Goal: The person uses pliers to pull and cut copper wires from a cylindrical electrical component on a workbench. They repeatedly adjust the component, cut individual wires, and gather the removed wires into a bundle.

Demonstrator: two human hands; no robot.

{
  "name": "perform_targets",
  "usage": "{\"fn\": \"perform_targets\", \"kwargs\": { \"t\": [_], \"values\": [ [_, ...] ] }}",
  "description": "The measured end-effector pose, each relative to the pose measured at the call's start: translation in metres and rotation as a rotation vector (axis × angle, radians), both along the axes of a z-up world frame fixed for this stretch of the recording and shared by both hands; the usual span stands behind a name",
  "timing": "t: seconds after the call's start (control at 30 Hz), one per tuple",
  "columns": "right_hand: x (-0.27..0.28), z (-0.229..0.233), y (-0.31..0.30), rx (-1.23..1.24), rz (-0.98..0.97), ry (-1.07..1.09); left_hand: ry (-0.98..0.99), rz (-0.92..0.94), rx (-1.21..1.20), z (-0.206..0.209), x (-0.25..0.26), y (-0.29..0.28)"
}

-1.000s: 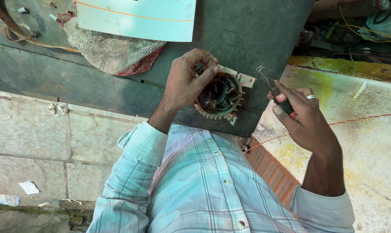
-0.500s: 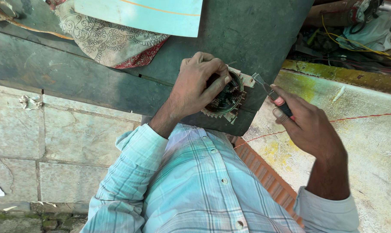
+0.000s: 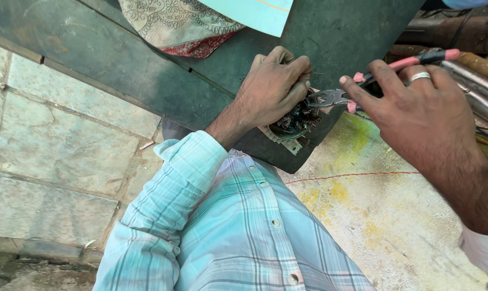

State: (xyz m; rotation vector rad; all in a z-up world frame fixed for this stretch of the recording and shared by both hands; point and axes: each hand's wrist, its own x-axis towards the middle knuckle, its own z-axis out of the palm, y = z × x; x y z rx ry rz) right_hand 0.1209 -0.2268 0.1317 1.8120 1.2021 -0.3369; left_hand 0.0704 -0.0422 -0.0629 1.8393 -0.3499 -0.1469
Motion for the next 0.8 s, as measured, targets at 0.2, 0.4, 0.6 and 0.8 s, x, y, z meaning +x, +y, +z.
{"fn": "perform_targets", "kwargs": {
  "t": [0.2, 0.4, 0.6, 0.8],
  "values": [
    [0.008, -0.013, 0.025, -0.109, 0.198, 0.046, -0.024, 0.057, -0.013, -0.005, -0.005, -0.004],
    [0.005, -0.024, 0.038, -0.052, 0.199, 0.128, -0.039, 0.084, -0.005, -0.012, -0.007, -0.011],
    [0.0, -0.038, 0.041, -0.025, 0.273, 0.143, -0.092, 0.155, -0.02, -0.018, -0.007, -0.016],
    [-0.003, -0.042, 0.036, -0.001, 0.344, 0.144, -0.08, 0.168, 0.037, -0.019, -0.005, -0.019]
  ]
}}
